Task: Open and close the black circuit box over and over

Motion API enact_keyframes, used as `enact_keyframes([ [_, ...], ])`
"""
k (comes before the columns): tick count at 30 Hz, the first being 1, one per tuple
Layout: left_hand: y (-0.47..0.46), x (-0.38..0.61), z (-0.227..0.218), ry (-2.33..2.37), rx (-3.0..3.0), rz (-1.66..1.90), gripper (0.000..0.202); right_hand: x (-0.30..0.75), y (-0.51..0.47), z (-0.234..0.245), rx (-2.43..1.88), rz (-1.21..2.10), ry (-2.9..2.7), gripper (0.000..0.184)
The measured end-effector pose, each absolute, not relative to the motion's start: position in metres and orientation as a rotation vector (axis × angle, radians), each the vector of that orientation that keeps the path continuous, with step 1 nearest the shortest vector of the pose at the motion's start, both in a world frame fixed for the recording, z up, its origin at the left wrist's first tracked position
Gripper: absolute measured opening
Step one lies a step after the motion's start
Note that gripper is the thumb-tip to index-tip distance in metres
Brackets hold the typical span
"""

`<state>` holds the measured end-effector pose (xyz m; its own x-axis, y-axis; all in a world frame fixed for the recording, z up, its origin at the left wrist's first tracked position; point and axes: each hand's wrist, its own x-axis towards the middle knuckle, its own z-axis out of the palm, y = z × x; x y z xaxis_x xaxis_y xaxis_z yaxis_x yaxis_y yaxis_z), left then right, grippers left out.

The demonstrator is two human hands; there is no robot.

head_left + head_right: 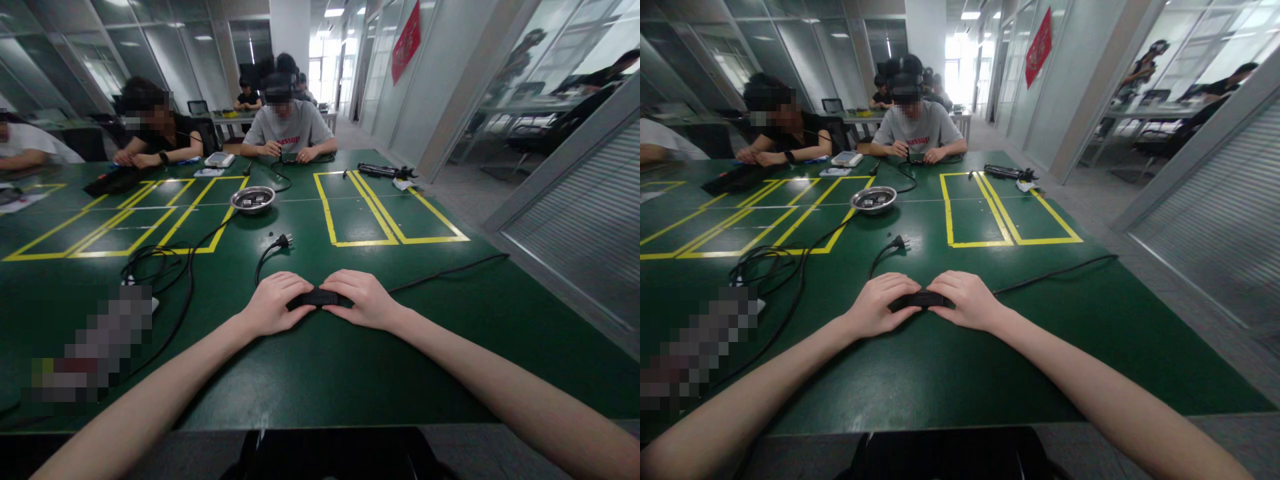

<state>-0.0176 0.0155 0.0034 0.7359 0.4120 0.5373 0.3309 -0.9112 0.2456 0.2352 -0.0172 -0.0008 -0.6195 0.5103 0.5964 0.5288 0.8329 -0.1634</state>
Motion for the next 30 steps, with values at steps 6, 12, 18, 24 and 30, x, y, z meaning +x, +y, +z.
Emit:
enact_keyframes([
  [6,0.0137,-0.0153,0.0015,0.615,2.834,0.897,0.026,0.2347,-0.017,-0.0017,-0.752,-0.011,-2.349,0.018],
  [12,0.0137,-0.0155,-0.0023,0.665,2.818,0.868,0.027,0.2357,-0.0156,-0.0031,-0.848,0.118,-2.402,0.016],
  [18,0.0112,-0.0134,-0.0025,0.732,2.826,0.776,0.025,0.2345,-0.0177,-0.0033,-0.808,0.072,-2.405,0.016],
  [24,0.0097,-0.0116,0.0007,0.634,2.832,0.838,0.026,0.2353,-0.021,0.0002,-0.835,0.141,-2.408,0.019],
  [30,0.009,-0.0099,0.0032,0.668,2.861,0.734,0.032,0.2358,-0.0206,-0.0012,-0.794,0.039,-2.46,0.021],
])
